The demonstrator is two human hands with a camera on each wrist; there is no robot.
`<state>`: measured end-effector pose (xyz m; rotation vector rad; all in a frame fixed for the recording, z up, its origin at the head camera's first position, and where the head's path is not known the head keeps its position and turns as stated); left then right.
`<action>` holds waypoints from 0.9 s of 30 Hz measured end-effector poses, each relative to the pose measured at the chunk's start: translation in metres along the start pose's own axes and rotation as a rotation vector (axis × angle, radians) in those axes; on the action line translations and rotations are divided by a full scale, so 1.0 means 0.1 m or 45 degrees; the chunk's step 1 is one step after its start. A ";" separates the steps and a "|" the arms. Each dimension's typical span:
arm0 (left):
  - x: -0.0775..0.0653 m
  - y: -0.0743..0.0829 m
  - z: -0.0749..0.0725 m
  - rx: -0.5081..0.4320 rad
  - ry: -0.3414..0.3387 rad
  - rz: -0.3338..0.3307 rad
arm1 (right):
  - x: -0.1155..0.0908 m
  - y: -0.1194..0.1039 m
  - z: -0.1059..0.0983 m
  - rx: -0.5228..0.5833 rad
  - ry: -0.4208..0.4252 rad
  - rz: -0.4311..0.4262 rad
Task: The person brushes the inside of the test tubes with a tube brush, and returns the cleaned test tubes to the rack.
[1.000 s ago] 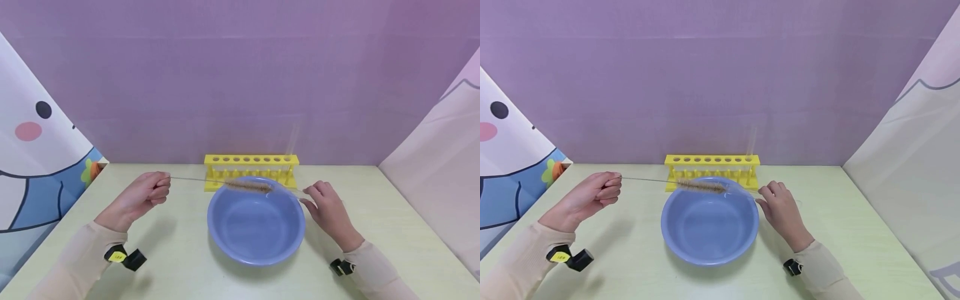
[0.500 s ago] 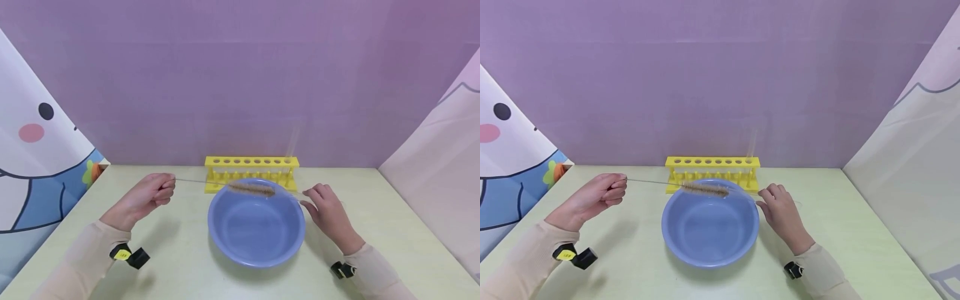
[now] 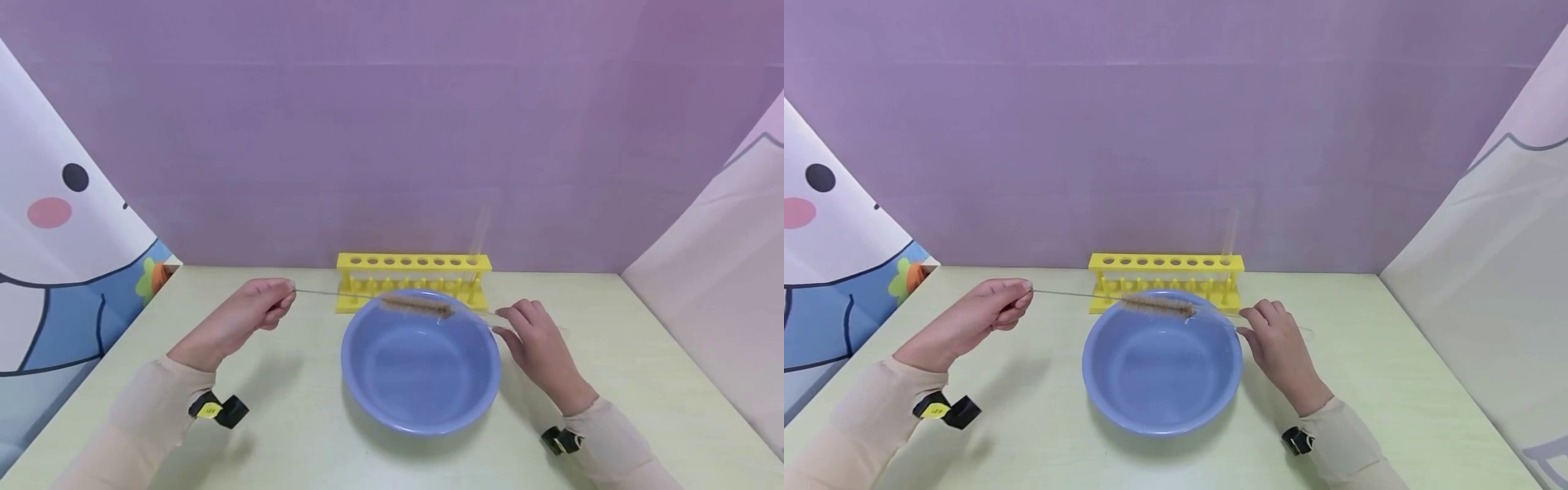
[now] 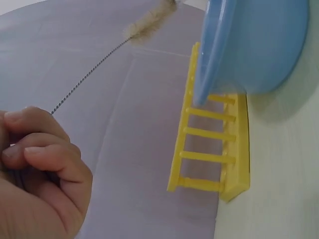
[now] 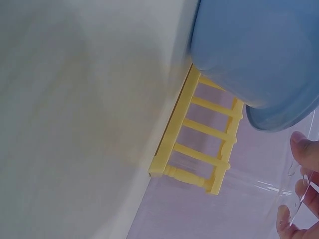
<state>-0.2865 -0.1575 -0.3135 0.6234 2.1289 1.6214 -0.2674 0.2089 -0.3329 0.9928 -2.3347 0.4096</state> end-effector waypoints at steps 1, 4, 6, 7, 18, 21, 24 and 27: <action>0.00 -0.01 0.00 0.021 0.006 -0.009 | 0.00 0.00 0.00 0.002 -0.002 0.000; -0.01 -0.02 0.00 0.061 0.022 -0.034 | 0.00 -0.01 0.00 0.009 -0.008 -0.007; 0.00 -0.03 0.02 0.080 0.022 -0.047 | 0.01 -0.02 0.00 0.014 -0.006 -0.022; 0.00 -0.03 0.04 0.094 0.014 -0.043 | 0.01 -0.03 0.00 0.016 -0.009 -0.029; 0.08 0.04 0.20 0.261 -0.003 -0.028 | 0.03 -0.08 0.02 0.026 -0.027 -0.064; 0.08 0.07 0.24 0.338 -0.003 0.017 | 0.03 -0.08 0.04 0.032 -0.032 -0.065; 0.09 0.10 0.27 0.407 -0.007 0.075 | 0.02 -0.08 0.05 0.034 -0.038 -0.062; 0.10 0.12 0.30 0.477 -0.004 0.123 | 0.03 -0.08 0.05 0.035 -0.047 -0.054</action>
Point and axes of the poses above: each hand's wrist, its own x-axis towards the middle knuckle, its own z-axis out of the palm, y = z × x, the point moved 8 cm from there along x, towards the middle knuckle, and after that the axes turned 11 degrees about -y, right-handed, at the moved point
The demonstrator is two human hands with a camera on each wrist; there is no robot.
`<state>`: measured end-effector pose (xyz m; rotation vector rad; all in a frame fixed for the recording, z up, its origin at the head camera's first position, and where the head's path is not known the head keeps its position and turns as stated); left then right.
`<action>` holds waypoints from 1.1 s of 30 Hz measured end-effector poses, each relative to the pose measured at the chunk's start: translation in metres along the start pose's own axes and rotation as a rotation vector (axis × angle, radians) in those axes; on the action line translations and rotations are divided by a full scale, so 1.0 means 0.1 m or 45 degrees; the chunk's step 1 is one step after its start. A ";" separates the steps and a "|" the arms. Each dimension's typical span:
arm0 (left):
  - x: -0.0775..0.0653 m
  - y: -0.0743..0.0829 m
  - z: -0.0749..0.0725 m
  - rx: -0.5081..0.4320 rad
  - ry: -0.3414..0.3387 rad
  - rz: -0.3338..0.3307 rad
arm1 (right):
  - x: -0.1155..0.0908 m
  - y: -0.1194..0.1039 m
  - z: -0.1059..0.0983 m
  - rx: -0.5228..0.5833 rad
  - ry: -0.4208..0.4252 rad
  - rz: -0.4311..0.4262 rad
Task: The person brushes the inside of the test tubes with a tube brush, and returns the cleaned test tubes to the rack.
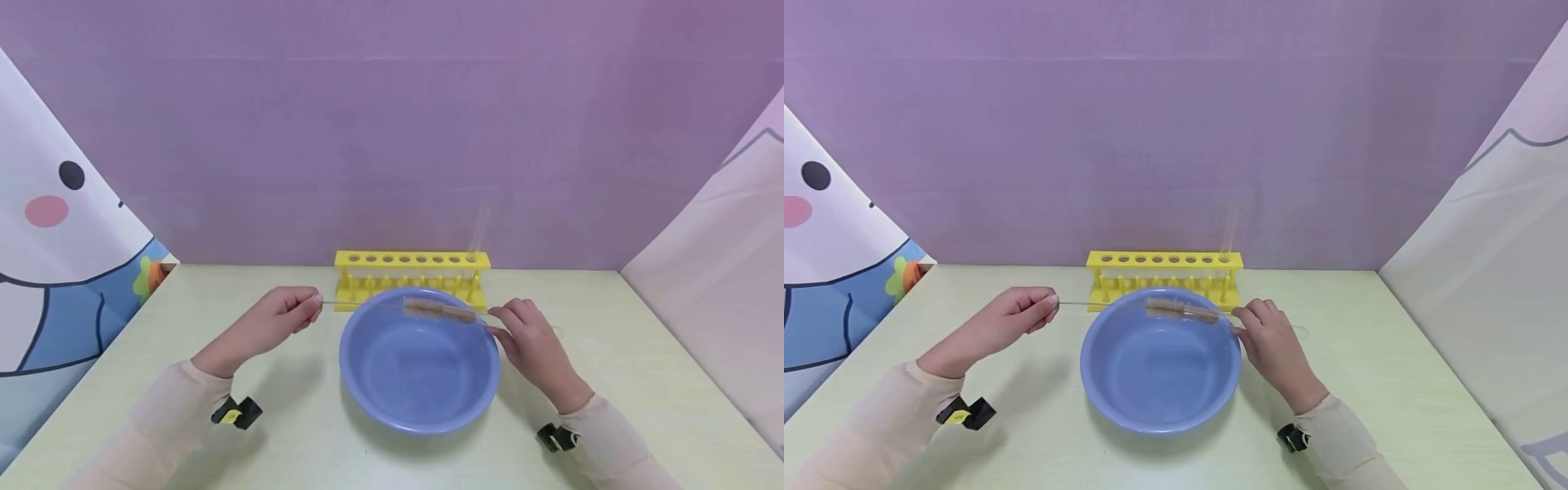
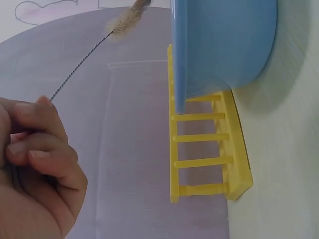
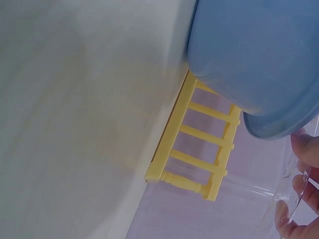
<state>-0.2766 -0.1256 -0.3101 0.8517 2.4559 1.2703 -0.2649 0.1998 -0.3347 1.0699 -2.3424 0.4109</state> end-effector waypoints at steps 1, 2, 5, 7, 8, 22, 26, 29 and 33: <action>0.00 0.00 0.00 0.021 0.004 0.005 | 0.00 0.00 0.00 0.001 -0.001 0.002; 0.00 0.01 0.01 0.045 0.006 0.012 | 0.00 0.00 0.00 0.002 -0.002 0.001; 0.00 0.03 0.01 0.123 0.027 0.029 | 0.01 0.00 0.00 0.005 0.000 -0.005; 0.00 0.06 0.01 0.175 0.047 0.039 | 0.01 0.00 0.00 0.009 0.007 -0.008; 0.00 0.09 0.02 0.209 0.060 0.050 | 0.01 0.00 0.00 0.012 0.009 -0.007; 0.03 0.24 0.13 0.544 0.193 0.283 | 0.03 -0.05 0.00 0.010 0.006 -0.005; 0.04 0.28 0.17 0.617 0.215 0.328 | 0.04 -0.06 -0.01 0.017 0.000 -0.014; 0.04 0.32 0.19 0.697 0.249 0.360 | 0.04 -0.07 -0.01 0.024 -0.007 -0.012; 0.04 0.36 0.21 0.807 0.291 0.395 | 0.05 -0.08 -0.01 0.024 -0.005 -0.021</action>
Point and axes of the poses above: each hand's wrist, its own x-axis towards the middle knuckle, its own z-axis out of the palm, y = z × x, the point moved 8 cm from there along x, towards the middle knuckle, and after that the axes turned 11 degrees about -y, right-handed, at the moved point
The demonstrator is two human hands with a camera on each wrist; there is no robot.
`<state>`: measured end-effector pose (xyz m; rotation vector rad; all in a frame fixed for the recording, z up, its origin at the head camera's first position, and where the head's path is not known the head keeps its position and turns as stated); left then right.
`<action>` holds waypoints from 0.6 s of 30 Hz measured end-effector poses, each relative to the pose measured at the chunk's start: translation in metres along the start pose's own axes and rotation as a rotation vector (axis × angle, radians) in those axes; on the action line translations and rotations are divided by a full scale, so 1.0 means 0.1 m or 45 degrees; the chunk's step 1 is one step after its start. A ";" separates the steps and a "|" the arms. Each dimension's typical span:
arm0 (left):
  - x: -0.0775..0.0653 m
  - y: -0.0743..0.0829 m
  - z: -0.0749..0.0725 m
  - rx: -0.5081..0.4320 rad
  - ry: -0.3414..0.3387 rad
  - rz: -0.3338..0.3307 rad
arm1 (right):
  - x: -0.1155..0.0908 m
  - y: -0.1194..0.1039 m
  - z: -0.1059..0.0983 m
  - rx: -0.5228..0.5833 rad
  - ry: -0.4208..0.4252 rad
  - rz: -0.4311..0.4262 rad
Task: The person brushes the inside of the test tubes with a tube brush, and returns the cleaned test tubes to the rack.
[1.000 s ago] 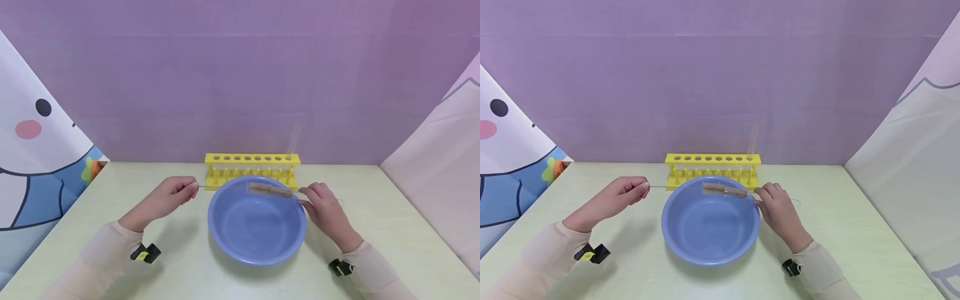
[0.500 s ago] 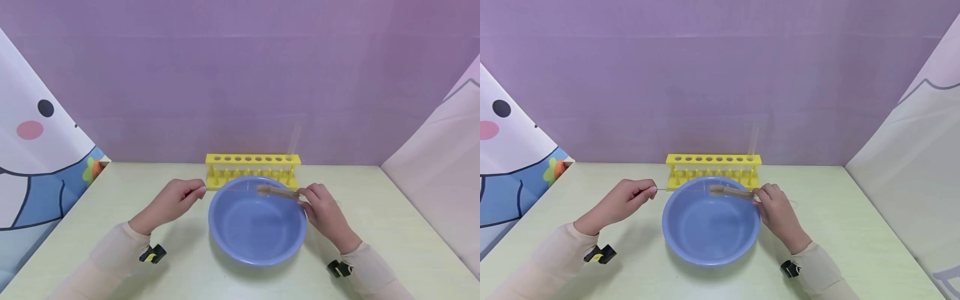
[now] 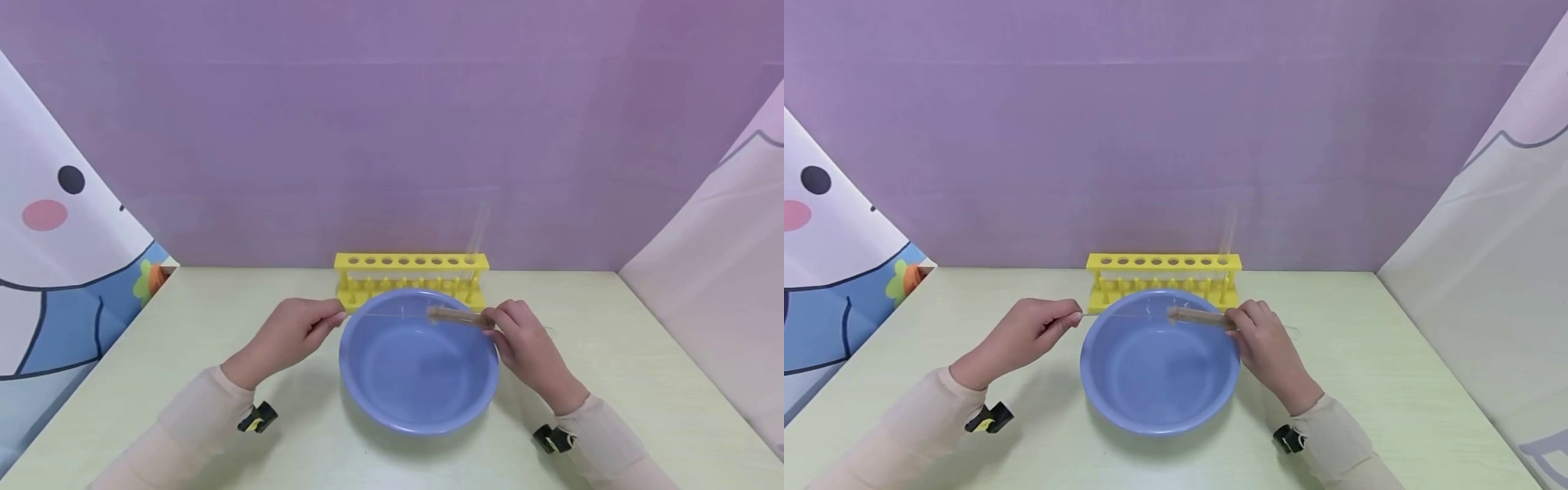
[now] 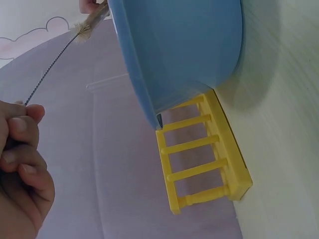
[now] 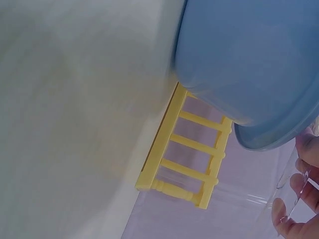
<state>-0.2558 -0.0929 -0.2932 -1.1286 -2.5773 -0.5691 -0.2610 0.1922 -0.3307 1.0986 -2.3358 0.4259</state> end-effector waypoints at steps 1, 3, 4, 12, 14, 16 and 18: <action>0.00 0.01 0.00 0.026 0.005 0.005 | 0.00 0.00 0.00 0.001 0.002 -0.002; 0.01 0.02 0.01 0.067 0.011 0.015 | 0.01 -0.01 0.01 -0.001 0.004 -0.006; 0.02 0.03 0.01 0.083 0.014 0.018 | 0.01 -0.01 0.01 -0.002 0.006 -0.006; 0.10 0.06 0.07 0.117 -0.003 0.024 | 0.05 -0.05 0.01 0.013 0.002 -0.024; 0.12 0.08 0.09 0.108 -0.013 0.025 | 0.06 -0.07 0.01 0.016 0.001 -0.031; 0.14 0.10 0.11 0.097 -0.025 0.021 | 0.07 -0.08 0.02 0.018 -0.003 -0.033; 0.16 0.11 0.13 0.078 -0.043 0.005 | 0.08 -0.10 0.02 0.019 -0.004 -0.035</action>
Point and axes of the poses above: each hand's wrist, its own x-axis towards the middle knuckle, its own z-axis out of the palm, y = z × x, the point moved 8 cm from there along x, towards the middle knuckle, and after that the axes turned 11 degrees about -y, right-handed, at the moved point
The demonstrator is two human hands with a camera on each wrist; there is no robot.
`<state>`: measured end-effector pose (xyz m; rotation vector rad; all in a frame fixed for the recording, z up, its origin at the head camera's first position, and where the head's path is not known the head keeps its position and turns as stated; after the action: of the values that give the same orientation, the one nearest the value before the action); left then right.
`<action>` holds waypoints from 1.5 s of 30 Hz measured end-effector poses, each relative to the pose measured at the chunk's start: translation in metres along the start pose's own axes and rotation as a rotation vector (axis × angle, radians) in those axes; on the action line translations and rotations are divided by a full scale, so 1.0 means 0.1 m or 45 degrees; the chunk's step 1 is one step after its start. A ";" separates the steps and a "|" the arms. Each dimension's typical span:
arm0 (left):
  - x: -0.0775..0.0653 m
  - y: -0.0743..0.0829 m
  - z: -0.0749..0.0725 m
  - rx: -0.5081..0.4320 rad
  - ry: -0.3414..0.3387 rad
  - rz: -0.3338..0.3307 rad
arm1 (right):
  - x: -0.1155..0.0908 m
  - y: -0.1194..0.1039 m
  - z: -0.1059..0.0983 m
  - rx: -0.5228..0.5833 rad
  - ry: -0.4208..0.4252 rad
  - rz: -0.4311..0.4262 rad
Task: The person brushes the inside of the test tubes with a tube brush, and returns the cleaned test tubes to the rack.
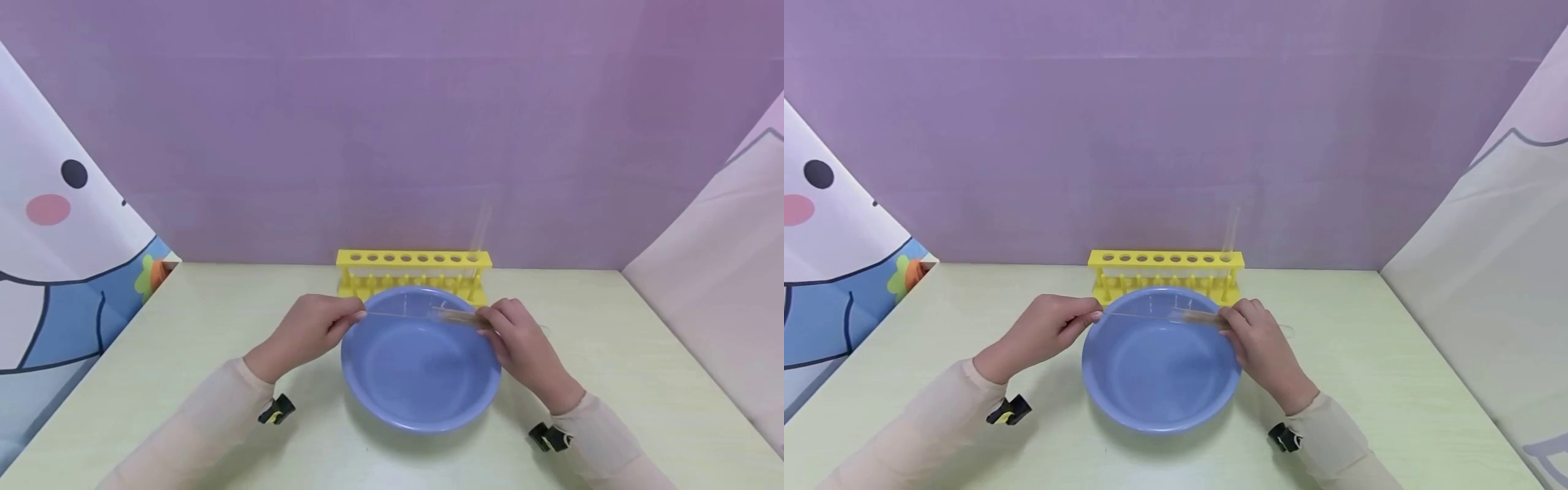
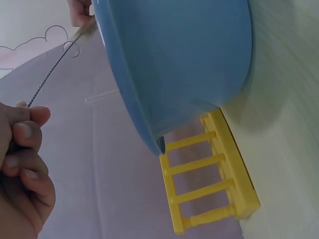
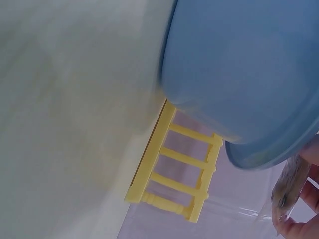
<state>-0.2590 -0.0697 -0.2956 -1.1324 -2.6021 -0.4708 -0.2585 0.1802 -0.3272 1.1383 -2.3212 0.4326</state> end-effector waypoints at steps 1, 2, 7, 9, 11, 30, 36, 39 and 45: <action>0.01 0.00 0.01 -0.014 -0.012 -0.008 | 0.00 -0.01 0.00 -0.002 0.000 0.000; 0.02 0.00 0.03 -0.038 -0.029 -0.020 | 0.01 -0.01 0.00 -0.004 0.000 0.000; 0.07 0.00 0.12 -0.177 -0.128 -0.094 | 0.03 -0.02 0.00 -0.007 0.004 0.006; 0.09 -0.01 0.15 -0.233 -0.163 -0.122 | 0.04 -0.03 0.01 -0.006 0.003 0.010; 0.11 -0.01 0.19 -0.284 -0.188 -0.147 | 0.04 -0.03 0.01 -0.004 0.003 0.013; 0.20 0.02 0.46 -1.100 -0.368 -0.281 | 0.10 -0.12 0.01 0.007 0.010 -0.010; 0.22 0.03 0.54 -1.209 -0.404 -0.339 | 0.10 -0.12 0.03 0.007 0.028 -0.022; 0.23 0.03 0.58 -1.251 -0.422 -0.400 | 0.10 -0.13 0.03 0.006 0.022 -0.014; 0.24 0.01 0.65 -1.346 -0.433 -0.513 | 0.13 -0.14 0.02 -0.002 0.010 0.002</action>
<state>-0.2813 -0.0282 -0.3460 -0.9329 -2.8822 -2.0653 -0.2545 0.1625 -0.3209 1.1321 -2.3158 0.4349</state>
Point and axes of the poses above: each hand's wrist, its own x-axis towards the middle knuckle, its own z-axis out of the palm, y = z × x, the point moved 8 cm from there along x, towards the middle knuckle, and after that the axes turned 11 degrees about -y, right-handed, at the moved point
